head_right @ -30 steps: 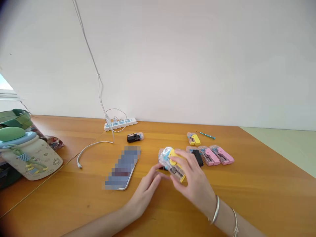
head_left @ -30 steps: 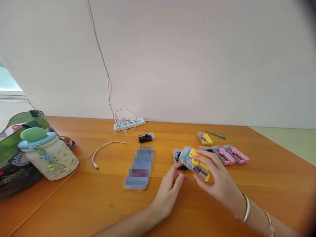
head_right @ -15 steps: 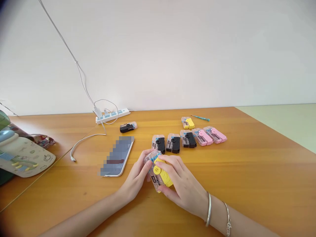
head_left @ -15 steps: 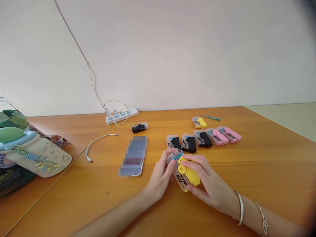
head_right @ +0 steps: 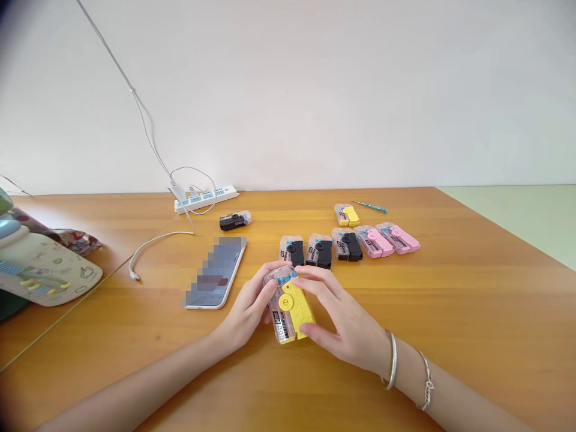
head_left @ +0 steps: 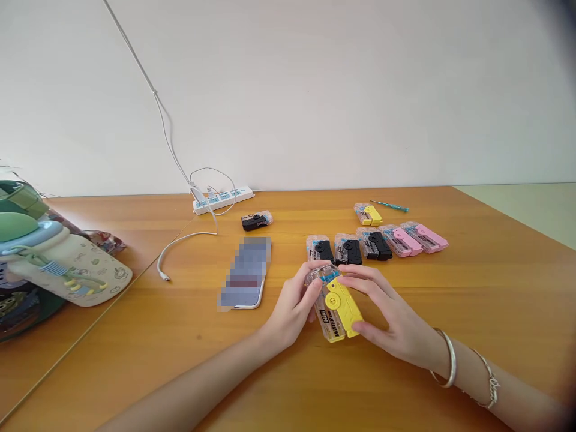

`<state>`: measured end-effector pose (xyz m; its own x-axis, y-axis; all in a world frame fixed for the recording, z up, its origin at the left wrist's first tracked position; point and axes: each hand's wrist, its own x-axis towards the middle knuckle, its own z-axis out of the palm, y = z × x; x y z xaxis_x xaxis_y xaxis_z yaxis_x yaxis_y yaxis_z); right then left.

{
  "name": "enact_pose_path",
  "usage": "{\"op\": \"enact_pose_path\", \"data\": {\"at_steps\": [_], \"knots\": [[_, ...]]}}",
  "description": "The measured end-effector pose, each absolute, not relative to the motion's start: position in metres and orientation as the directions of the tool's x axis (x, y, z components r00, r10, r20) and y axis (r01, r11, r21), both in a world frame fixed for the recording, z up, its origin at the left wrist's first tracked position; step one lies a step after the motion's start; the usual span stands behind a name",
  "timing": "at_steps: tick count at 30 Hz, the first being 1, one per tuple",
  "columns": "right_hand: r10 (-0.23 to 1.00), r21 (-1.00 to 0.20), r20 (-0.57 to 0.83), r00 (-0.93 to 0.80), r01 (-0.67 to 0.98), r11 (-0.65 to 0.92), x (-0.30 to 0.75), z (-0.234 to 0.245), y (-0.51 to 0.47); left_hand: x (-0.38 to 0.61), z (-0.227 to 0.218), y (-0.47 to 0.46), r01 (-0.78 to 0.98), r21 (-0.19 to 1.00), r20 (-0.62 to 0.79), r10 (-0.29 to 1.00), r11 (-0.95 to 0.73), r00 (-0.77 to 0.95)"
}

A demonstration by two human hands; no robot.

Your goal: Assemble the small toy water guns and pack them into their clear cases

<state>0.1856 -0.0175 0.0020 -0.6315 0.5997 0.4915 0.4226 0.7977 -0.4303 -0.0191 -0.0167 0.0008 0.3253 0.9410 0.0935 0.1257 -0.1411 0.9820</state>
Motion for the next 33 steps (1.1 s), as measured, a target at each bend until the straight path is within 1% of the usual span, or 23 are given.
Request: {"op": "enact_pose_path", "data": {"at_steps": [2, 5, 7, 11, 16, 20, 25, 28, 33], "knots": [[0.599, -0.419, 0.447, -0.664, 0.436, 0.796, 0.187, 0.004, -0.018, -0.018, 0.000, -0.017, 0.100, 0.987, 0.091, 0.941, -0.130, 0.327], [0.601, -0.379, 0.444, -0.664, 0.469, 0.798, 0.188, 0.007, -0.018, -0.018, 0.001, -0.017, 0.091, 0.988, 0.086, 0.943, -0.121, 0.321], [0.589, -0.359, 0.470, -0.658, 0.467, 0.808, 0.189, 0.008, -0.017, -0.018, 0.001, -0.017, 0.103, 0.987, 0.084, 0.944, -0.122, 0.318], [0.519, -0.294, 0.537, -0.664, 0.429, 0.854, 0.190, 0.008, -0.016, -0.018, 0.002, -0.017, 0.138, 0.983, 0.071, 0.949, -0.118, 0.306], [0.469, -0.238, 0.621, -0.628, 0.419, 0.876, 0.187, 0.004, -0.019, -0.018, 0.003, -0.018, 0.135, 0.985, 0.063, 0.948, -0.110, 0.313], [0.468, -0.237, 0.620, -0.630, 0.418, 0.877, 0.189, 0.005, -0.019, -0.018, 0.005, -0.019, 0.124, 0.986, 0.067, 0.945, -0.112, 0.320], [0.487, -0.295, 0.603, -0.632, 0.390, 0.872, 0.196, 0.008, -0.014, -0.019, 0.007, -0.020, 0.122, 0.988, 0.043, 0.923, -0.096, 0.382], [0.485, -0.294, 0.593, -0.643, 0.387, 0.874, 0.199, 0.011, -0.011, -0.019, 0.007, -0.021, 0.146, 0.978, 0.075, 0.902, -0.150, 0.425], [0.469, -0.217, 0.587, -0.660, 0.429, 0.877, 0.199, 0.014, -0.004, -0.018, 0.009, -0.021, 0.249, 0.928, 0.148, 0.887, -0.277, 0.438]]}}
